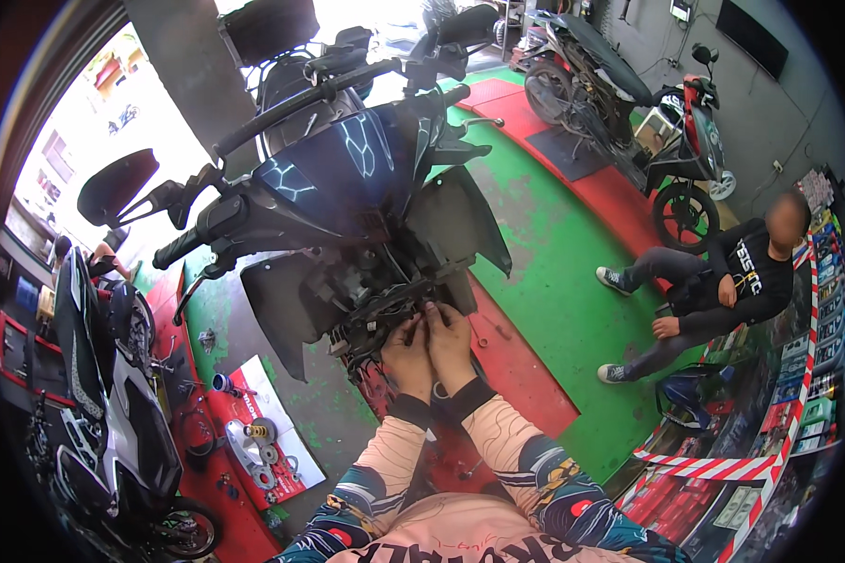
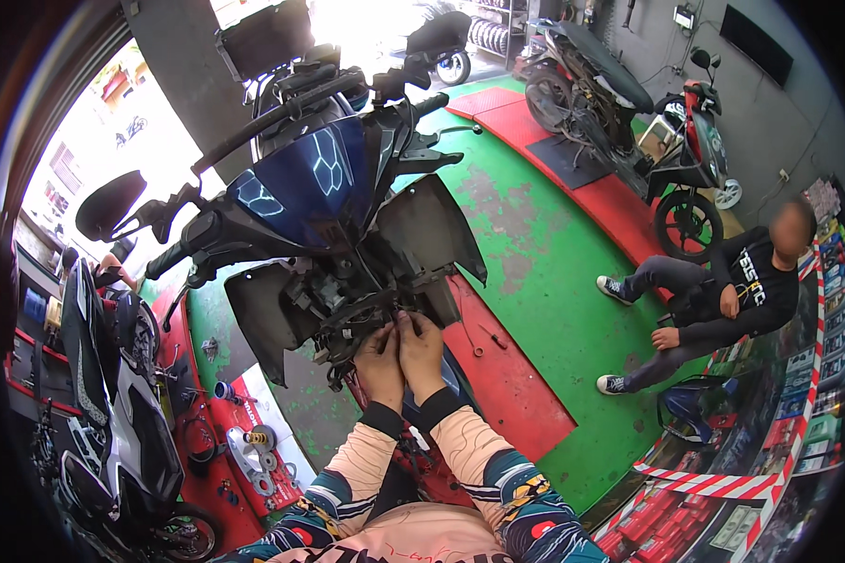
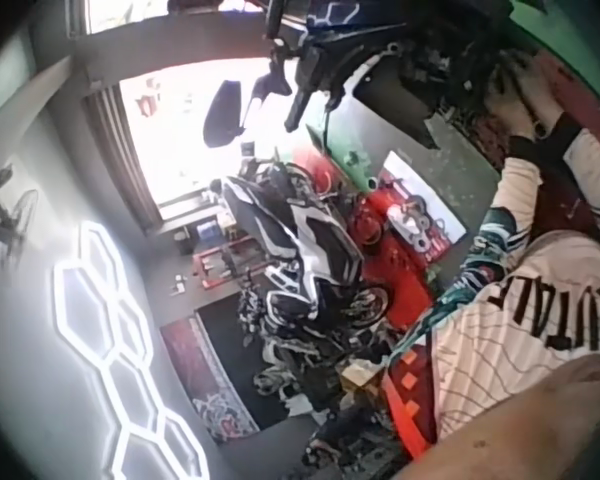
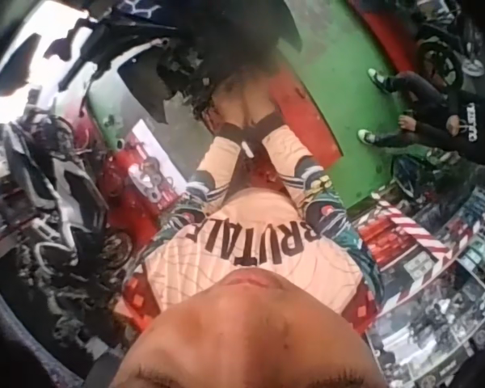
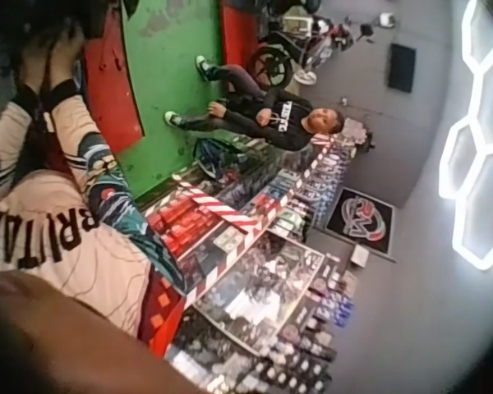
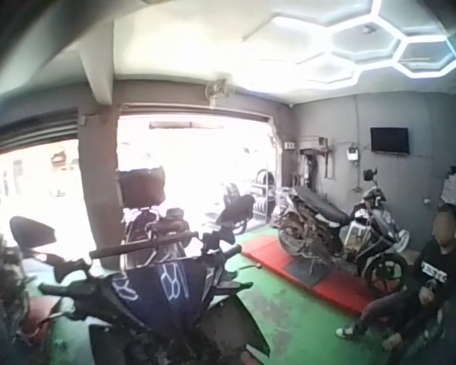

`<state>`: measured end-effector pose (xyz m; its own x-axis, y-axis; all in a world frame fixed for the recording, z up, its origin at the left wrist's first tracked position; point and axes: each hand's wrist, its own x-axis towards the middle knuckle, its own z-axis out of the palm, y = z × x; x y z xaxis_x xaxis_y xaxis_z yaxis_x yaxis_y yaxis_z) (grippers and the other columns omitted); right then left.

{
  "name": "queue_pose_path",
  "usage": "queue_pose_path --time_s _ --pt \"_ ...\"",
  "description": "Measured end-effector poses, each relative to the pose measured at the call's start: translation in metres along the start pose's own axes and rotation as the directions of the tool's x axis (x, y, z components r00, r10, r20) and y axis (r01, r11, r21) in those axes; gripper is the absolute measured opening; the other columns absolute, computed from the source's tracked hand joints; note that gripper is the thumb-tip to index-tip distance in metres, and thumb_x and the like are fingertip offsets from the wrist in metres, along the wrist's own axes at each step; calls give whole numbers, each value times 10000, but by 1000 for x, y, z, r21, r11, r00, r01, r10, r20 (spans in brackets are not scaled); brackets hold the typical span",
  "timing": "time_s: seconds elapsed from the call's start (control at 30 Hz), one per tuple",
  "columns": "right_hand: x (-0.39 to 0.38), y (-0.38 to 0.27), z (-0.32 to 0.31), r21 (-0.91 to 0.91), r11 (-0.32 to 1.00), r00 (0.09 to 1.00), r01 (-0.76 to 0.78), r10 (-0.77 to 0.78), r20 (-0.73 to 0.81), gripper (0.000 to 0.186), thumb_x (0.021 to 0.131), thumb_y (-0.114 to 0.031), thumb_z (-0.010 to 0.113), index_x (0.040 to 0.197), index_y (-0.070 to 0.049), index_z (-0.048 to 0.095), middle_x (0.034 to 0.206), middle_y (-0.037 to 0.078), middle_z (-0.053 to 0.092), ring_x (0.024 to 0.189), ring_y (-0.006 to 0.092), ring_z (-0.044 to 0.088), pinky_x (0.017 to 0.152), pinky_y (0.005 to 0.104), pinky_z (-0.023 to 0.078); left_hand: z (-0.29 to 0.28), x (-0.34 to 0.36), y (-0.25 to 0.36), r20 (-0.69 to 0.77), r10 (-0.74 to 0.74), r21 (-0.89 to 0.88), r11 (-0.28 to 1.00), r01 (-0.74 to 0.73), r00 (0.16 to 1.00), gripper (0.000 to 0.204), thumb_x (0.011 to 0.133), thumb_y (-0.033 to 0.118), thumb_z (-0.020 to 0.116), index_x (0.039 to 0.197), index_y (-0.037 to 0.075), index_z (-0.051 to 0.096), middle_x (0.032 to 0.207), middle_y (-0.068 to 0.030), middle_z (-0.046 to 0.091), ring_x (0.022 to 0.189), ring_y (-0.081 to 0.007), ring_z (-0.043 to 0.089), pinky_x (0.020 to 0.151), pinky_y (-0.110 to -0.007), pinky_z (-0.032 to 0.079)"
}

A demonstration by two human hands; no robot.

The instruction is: The person services motorcycle wiring by connecting electrical wires, wrapping the wires with tape by hand, and securing the wire harness inside the front assembly.

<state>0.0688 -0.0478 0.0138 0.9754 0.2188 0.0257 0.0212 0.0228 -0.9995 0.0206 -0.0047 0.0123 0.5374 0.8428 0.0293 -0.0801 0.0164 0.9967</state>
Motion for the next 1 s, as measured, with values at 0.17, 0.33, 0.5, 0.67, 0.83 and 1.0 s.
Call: queue_pose_path --time_s 0.17,0.33,0.5,0.67,0.83,1.0 --pt "5 -1 -2 627 657 908 -418 331 258 209 988 -149 551 1054 20 654 891 49 664 788 113 612 701 234 493 -3 4 -3 5 124 119 985 -123 992 173 894 95 684 943 -71 693 889 -115 724 840 -123 658 765 -259 504" --pt "17 12 -7 415 878 970 -238 188 157 219 974 -142 571 1039 44 668 917 84 684 825 149 627 747 260 500 3 1 5 17 -99 83 992 97 995 198 891 123 691 955 -65 701 891 -123 728 818 -138 663 746 -275 501" --pt "18 -2 -15 -165 939 951 302 -286 113 208 909 -151 638 971 37 702 951 157 708 877 289 650 809 364 497 -1 11 -10 64 80 202 975 -91 995 186 932 126 658 983 -47 699 831 -60 689 682 -84 591 617 -244 485" --pt "19 -16 -22 -335 917 976 217 -194 103 214 866 -180 660 914 25 697 952 187 698 917 368 634 796 421 483 7 5 -5 40 -3 74 997 1 999 180 935 110 644 963 -63 685 859 -76 698 746 -94 604 681 -252 484" --pt "14 -17 -16 -271 952 987 141 -114 111 198 905 -176 635 912 18 674 888 165 696 841 281 661 757 372 500 11 2 -13 -32 -32 -76 997 29 999 178 931 108 651 945 -69 667 890 -84 698 803 -107 612 736 -262 487" --pt "14 0 -13 310 915 959 -256 201 199 177 980 -141 551 953 2 650 882 77 696 797 190 659 733 321 514 7 5 -18 47 -168 -152 973 173 985 172 933 114 655 951 -56 672 898 -84 702 802 -106 607 750 -260 483"
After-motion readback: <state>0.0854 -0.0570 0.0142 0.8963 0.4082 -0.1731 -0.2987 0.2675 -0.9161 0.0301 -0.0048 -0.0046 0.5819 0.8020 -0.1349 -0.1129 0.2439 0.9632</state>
